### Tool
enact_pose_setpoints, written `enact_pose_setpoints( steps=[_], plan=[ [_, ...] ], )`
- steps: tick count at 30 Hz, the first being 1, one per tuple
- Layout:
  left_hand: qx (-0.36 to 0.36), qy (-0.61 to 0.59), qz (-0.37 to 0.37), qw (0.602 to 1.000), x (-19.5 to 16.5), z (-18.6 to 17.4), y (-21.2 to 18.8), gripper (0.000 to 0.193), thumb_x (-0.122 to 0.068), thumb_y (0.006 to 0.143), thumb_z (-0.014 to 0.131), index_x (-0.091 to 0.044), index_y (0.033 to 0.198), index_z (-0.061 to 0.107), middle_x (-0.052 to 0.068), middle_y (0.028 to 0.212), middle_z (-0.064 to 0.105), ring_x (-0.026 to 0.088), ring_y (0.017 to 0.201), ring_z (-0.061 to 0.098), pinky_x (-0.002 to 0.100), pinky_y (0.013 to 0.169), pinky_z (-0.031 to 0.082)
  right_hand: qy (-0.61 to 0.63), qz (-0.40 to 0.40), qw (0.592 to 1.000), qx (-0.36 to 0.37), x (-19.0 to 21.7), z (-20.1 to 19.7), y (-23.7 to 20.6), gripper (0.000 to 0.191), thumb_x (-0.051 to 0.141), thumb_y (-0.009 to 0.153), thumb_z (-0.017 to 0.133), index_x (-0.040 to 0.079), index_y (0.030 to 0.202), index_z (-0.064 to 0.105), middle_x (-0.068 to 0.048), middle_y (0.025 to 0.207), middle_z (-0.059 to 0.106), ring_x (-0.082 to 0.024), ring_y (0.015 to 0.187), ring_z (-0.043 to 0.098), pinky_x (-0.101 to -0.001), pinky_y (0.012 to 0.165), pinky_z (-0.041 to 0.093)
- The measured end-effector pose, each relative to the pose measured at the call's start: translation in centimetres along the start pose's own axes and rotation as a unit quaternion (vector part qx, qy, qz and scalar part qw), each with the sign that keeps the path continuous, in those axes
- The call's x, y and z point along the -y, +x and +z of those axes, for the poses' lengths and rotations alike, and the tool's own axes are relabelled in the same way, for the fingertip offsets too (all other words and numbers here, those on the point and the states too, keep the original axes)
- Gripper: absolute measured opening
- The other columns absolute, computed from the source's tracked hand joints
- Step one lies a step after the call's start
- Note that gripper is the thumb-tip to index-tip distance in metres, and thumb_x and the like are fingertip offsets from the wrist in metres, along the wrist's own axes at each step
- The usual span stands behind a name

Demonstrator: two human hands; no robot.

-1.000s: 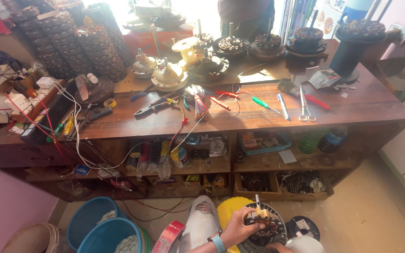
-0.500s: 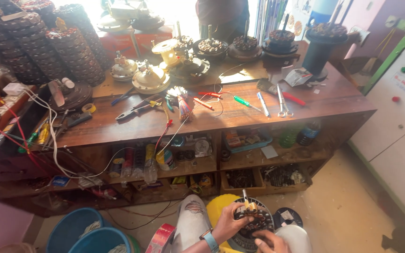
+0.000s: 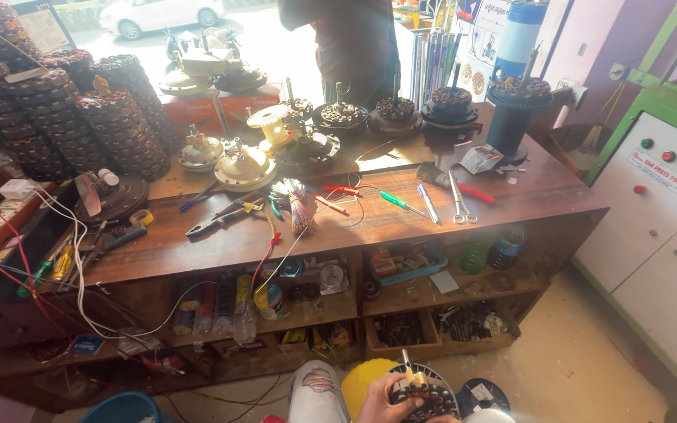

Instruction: The person sits with an electric motor armature on their lap and works copper coil windings into its slots, pressing and positioning the windings by hand. They use pliers to adjust a part on the armature and continue fitting the coil assembly into place.

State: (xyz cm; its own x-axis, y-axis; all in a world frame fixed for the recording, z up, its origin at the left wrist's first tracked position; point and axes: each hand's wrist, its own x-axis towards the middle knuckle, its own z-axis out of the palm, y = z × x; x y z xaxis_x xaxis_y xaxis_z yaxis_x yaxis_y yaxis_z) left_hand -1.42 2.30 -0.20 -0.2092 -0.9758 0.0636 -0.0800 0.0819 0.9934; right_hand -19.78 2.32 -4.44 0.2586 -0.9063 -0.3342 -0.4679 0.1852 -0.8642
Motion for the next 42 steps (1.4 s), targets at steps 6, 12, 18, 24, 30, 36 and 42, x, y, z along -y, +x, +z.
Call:
enact_pose_setpoints(
  steps=[6,12,18,24,30,36,42],
  plan=[
    [-0.012,0.047,-0.003,0.999,-0.3,0.3,0.0,0.038,-0.015,0.078,0.089,-0.004,0.111,0.075,0.011,0.105,0.073,0.021,0.101,0.071,0.035,0.09,0.054,-0.043,0.018,0.999,-0.027,-0.8,-0.5,-0.1,0.033,0.036,0.091,0.064,0.007,0.098,0.078,-0.006,0.089,0.079,-0.013,0.092,0.076,-0.0317,0.095,0.053],
    [-0.078,0.052,0.079,0.992,-1.0,0.7,-0.6,0.04,-0.015,0.078,0.087,-0.002,0.111,0.068,0.012,0.107,0.072,0.025,0.1,0.072,0.036,0.087,0.057,-0.034,-0.005,0.99,-0.136,-1.6,-0.1,-2.8,0.038,0.041,0.093,0.061,0.008,0.089,0.08,-0.005,0.085,0.078,-0.012,0.089,0.075,-0.031,0.096,0.052],
    [-0.092,0.155,0.2,0.963,1.9,1.2,-0.3,0.041,-0.024,0.084,0.085,-0.007,0.119,0.071,0.015,0.116,0.07,0.032,0.101,0.068,0.039,0.088,0.056,-0.074,-0.037,0.99,-0.113,-1.6,-2.0,-7.5,0.029,0.03,0.099,0.062,0.001,0.099,0.068,-0.016,0.081,0.069,-0.022,0.074,0.062,-0.0378,0.071,0.052],
    [-0.002,0.059,0.088,0.994,2.4,0.6,0.4,0.04,-0.018,0.082,0.089,-0.002,0.113,0.069,0.01,0.103,0.075,0.019,0.098,0.074,0.032,0.089,0.059,-0.052,0.021,0.998,-0.036,2.7,-3.1,-9.2,0.026,0.021,0.095,0.065,0.003,0.111,0.074,-0.009,0.087,0.071,-0.015,0.077,0.064,-0.0309,0.07,0.051],
    [0.026,0.044,0.116,0.992,0.6,0.0,0.6,0.037,-0.016,0.082,0.09,-0.001,0.109,0.069,0.009,0.101,0.076,0.018,0.098,0.074,0.032,0.089,0.057,-0.027,-0.023,0.999,0.0,5.5,-5.1,-9.5,0.02,0.016,0.097,0.065,-0.001,0.107,0.073,-0.002,0.084,0.068,-0.007,0.079,0.061,-0.0252,0.071,0.05],
    [0.019,0.058,0.135,0.989,0.7,0.2,0.7,0.037,-0.017,0.082,0.09,-0.001,0.109,0.069,0.01,0.105,0.074,0.021,0.1,0.074,0.034,0.091,0.058,-0.106,-0.11,0.987,-0.051,8.4,-8.3,-7.1,0.019,0.015,0.099,0.068,-0.003,0.103,0.072,-0.005,0.085,0.069,-0.008,0.08,0.059,-0.028,0.072,0.049],
    [0.017,0.072,0.077,0.994,1.2,0.4,0.3,0.04,-0.02,0.083,0.088,-0.003,0.114,0.069,0.012,0.109,0.072,0.022,0.1,0.073,0.034,0.089,0.058,-0.171,-0.211,0.959,-0.081,10.9,-8.7,-3.8,0.016,0.012,0.1,0.069,-0.004,0.102,0.069,-0.011,0.089,0.068,-0.016,0.081,0.063,-0.031,0.074,0.05]
  ],
)
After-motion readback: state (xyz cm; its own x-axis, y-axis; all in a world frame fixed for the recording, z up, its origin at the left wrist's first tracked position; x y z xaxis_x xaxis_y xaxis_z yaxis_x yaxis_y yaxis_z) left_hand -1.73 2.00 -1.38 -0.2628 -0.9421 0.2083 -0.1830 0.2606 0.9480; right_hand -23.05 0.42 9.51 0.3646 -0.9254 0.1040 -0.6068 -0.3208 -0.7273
